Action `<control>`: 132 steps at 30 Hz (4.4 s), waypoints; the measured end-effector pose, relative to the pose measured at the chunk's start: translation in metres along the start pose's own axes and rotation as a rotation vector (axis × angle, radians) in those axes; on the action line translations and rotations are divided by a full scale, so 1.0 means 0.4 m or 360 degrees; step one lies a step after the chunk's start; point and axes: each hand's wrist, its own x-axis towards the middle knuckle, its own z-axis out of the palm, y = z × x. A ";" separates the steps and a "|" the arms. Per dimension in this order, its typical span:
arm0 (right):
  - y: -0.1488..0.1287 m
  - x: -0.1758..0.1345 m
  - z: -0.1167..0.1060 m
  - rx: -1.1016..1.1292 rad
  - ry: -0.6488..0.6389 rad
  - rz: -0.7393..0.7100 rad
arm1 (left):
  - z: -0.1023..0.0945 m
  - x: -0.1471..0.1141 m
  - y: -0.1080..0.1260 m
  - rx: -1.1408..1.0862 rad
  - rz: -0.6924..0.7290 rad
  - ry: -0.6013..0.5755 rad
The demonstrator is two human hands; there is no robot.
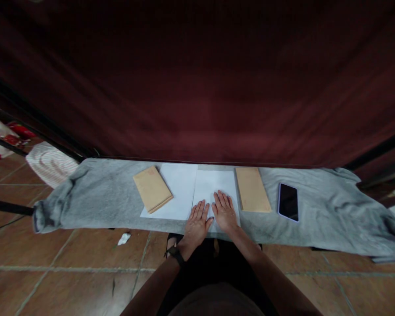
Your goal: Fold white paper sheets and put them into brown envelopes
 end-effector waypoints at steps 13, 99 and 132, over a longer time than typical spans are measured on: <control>0.071 -0.183 -0.079 -0.0112 0.0023 -0.0148 | -0.064 -0.079 0.017 -0.0031 0.0208 -0.0087; 0.054 -0.007 0.006 0.0014 0.0144 0.0227 | 0.046 0.182 0.027 -0.0119 -0.0450 0.0028; 0.143 0.331 0.118 -0.0153 0.0127 0.0591 | 0.141 0.488 -0.098 -0.0100 -0.0543 -0.0069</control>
